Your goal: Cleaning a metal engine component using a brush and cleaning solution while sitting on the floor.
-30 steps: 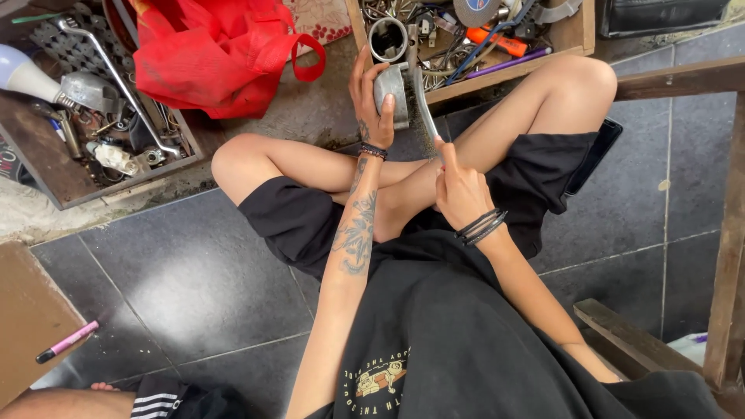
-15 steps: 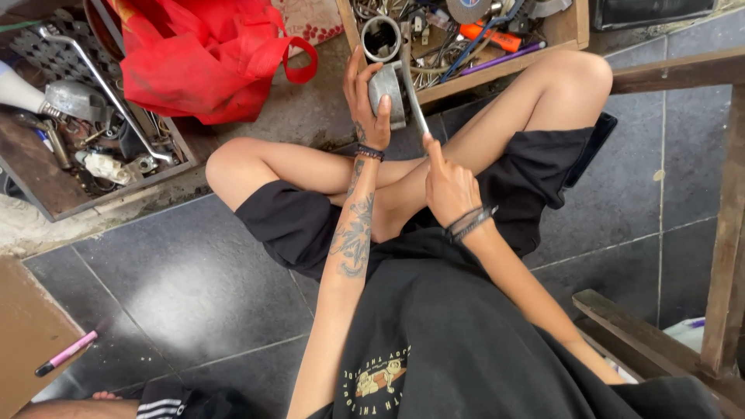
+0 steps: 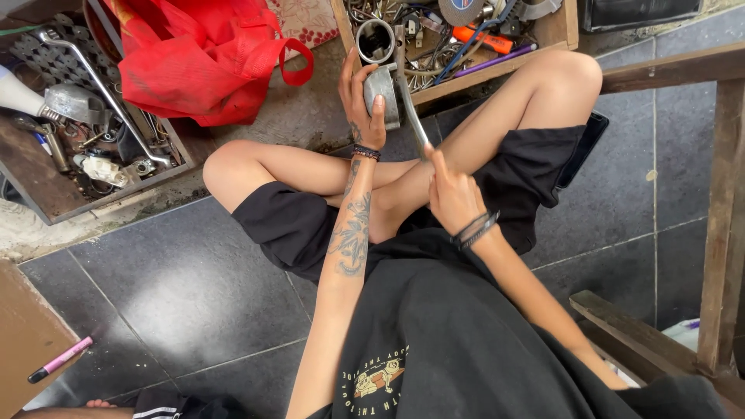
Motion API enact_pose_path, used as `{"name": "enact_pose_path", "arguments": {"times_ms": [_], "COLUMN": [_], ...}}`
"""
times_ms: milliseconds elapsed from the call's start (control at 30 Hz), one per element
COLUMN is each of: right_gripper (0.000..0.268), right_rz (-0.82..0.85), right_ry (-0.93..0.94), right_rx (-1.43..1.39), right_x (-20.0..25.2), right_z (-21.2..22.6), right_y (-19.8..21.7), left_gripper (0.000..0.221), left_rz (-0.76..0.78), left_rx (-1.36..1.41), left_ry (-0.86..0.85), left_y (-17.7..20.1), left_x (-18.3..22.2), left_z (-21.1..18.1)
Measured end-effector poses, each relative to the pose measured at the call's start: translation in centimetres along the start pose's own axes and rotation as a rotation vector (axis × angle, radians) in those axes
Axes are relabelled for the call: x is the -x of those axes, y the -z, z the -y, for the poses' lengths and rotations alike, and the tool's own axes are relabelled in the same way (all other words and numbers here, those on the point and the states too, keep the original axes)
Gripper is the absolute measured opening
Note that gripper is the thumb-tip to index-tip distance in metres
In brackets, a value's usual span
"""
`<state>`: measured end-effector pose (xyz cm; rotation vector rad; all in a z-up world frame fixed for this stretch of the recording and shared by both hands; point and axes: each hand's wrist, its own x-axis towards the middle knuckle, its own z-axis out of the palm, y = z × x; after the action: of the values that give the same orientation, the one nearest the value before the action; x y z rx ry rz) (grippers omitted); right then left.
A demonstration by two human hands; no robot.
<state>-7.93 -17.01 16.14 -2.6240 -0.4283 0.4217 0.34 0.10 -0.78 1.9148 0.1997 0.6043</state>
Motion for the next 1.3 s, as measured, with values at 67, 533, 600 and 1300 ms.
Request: {"name": "enact_pose_path", "arguments": {"times_ms": [67, 533, 600, 1300], "right_gripper": [0.058, 0.048, 0.047, 0.045], "right_rz": [0.037, -0.078, -0.044, -0.060], "right_ry": [-0.009, -0.360, -0.368, -0.206], "right_rx": [-0.105, -1.045, -1.114, -1.255], "right_x": [0.3, -0.7, -0.3, -0.5], "right_z": [0.1, -4.3, -4.6, -8.6], "right_y": [2.4, 5.1, 4.4, -0.2], "left_gripper": [0.061, 0.066, 0.063, 0.046], "left_rz": [0.004, 0.144, 0.276, 0.291], "left_rx": [-0.007, -0.645, -0.857, 0.339], "left_ry": [0.013, 0.046, 0.102, 0.204], "left_y": [0.0, 2.0, 1.7, 8.5], "left_x": [-0.2, -2.2, -3.7, -2.3], "left_z": [0.2, -6.3, -6.2, -1.0]}}
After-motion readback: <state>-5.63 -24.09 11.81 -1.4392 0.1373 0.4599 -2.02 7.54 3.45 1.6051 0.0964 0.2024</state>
